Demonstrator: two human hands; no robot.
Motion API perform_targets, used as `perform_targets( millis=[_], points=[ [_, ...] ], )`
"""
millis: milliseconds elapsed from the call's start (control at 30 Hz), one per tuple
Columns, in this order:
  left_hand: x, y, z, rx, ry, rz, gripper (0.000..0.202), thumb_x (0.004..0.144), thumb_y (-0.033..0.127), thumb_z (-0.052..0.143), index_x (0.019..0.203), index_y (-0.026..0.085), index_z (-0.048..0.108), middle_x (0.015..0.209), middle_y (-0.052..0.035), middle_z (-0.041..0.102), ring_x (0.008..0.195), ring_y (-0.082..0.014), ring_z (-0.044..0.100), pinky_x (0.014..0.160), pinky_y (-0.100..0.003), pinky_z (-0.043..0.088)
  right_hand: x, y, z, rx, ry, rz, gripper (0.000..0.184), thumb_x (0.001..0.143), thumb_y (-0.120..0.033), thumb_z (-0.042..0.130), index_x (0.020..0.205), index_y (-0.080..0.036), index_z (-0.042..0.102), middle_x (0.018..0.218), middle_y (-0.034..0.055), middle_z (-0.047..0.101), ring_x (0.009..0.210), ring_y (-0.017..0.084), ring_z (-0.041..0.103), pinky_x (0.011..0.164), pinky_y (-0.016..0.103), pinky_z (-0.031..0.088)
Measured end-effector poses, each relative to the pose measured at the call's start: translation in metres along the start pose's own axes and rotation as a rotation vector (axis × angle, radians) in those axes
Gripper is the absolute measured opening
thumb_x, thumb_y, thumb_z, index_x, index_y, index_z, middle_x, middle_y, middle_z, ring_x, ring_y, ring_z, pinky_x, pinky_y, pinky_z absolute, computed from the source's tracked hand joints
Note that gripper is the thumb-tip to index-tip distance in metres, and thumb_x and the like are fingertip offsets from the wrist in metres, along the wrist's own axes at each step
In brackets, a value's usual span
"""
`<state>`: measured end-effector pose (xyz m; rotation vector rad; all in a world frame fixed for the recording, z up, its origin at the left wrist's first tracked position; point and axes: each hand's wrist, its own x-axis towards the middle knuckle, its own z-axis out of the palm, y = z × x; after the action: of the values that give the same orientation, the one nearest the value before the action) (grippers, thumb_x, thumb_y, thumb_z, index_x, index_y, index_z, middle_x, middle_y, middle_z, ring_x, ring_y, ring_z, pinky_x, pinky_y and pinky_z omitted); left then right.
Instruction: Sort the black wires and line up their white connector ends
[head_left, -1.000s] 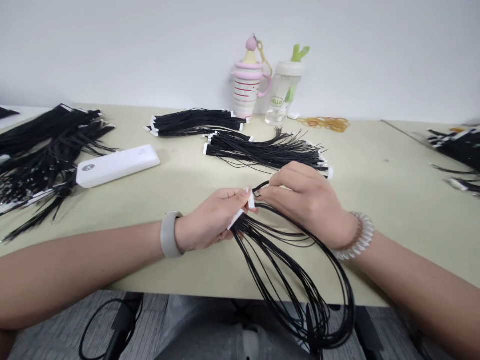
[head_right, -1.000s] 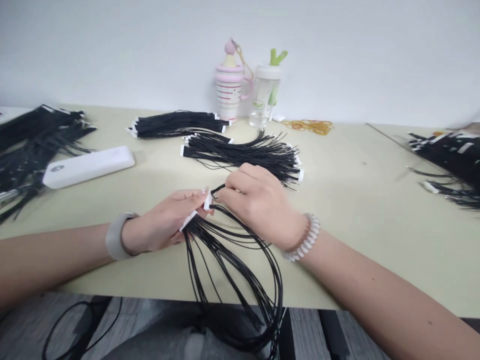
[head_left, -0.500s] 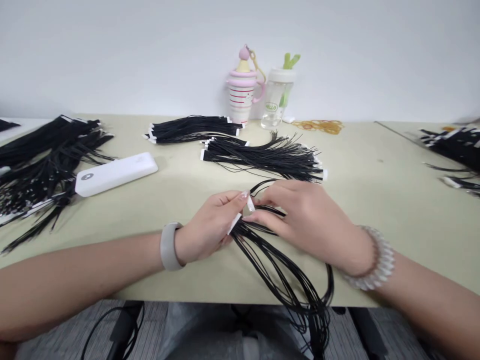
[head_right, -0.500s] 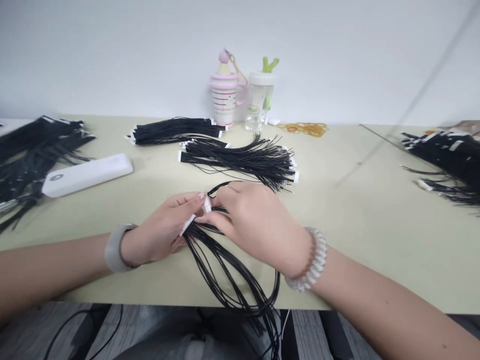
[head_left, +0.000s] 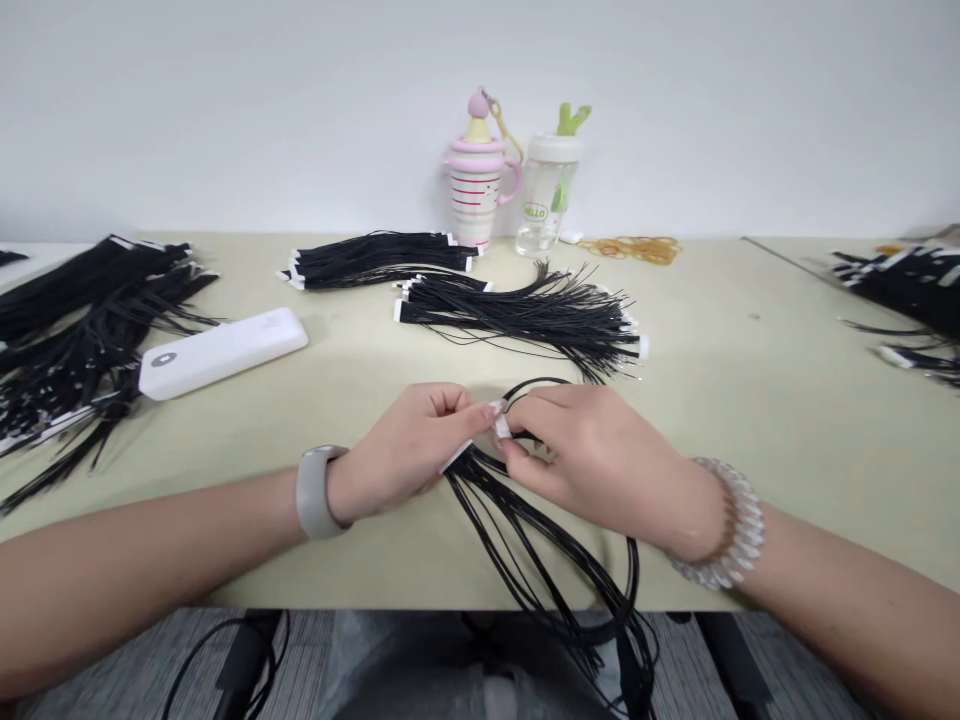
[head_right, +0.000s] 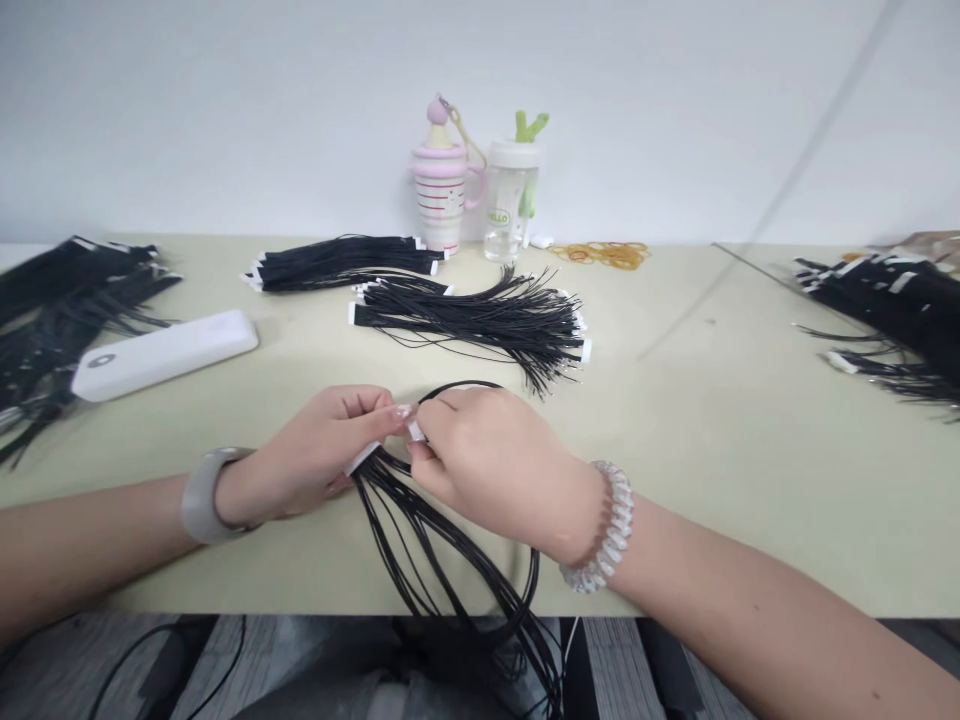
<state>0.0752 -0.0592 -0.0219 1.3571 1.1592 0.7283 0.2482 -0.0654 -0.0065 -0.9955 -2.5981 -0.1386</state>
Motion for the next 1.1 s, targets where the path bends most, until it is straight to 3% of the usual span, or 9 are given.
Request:
perform_targets(
  millis=[233,500,733,1100],
  points=[
    [0.000,-0.002,-0.003,0.070,-0.016,0.097,0.037,0.078,0.046,0.053,0.059,0.016,0.043,0.043,0.0073,0.036,0.038,-0.0040,0.029,0.037,-0.017,0.022,0.000,0.012,-0.006,-0.022,-0.025,-0.187,0.016,0.083,-0.018,0.043,0.075,-0.013,0.055,0.075,0.0059,0.053,0.069,0.013,0.045,0.061,0.026,0.036],
    [-0.009,-0.007,0.007,0.082,0.132,0.242,0.032,0.084,0.040,0.045,0.062,0.017,0.041,0.049,0.0066,0.036,0.045,-0.0060,0.029,0.045,-0.018,0.028,-0.001,0.000,-0.002,0.145,0.129,0.030,0.017,0.080,-0.026,0.049,0.081,-0.011,0.057,0.074,0.0058,0.055,0.071,0.015,0.049,0.064,0.027,0.041],
    [-0.011,-0.005,0.008,0.112,0.132,0.291,0.029,0.085,0.036,0.044,0.064,0.016,0.044,0.058,0.0033,0.047,0.054,-0.0081,0.038,0.053,-0.020,0.034,-0.002,-0.005,0.000,0.040,0.186,0.001,0.021,0.081,-0.026,0.047,0.072,-0.010,0.058,0.071,0.0072,0.054,0.068,0.016,0.047,0.062,0.029,0.040],
    [-0.016,-0.004,0.010,0.237,0.154,0.364,0.029,0.086,0.033,0.042,0.061,0.017,0.040,0.053,0.0054,0.037,0.051,-0.0075,0.032,0.048,-0.019,0.030,-0.002,-0.009,0.003,0.113,0.180,0.003,0.020,0.081,-0.020,0.046,0.064,-0.012,0.054,0.066,0.0033,0.050,0.065,0.012,0.044,0.061,0.026,0.037]
  ],
)
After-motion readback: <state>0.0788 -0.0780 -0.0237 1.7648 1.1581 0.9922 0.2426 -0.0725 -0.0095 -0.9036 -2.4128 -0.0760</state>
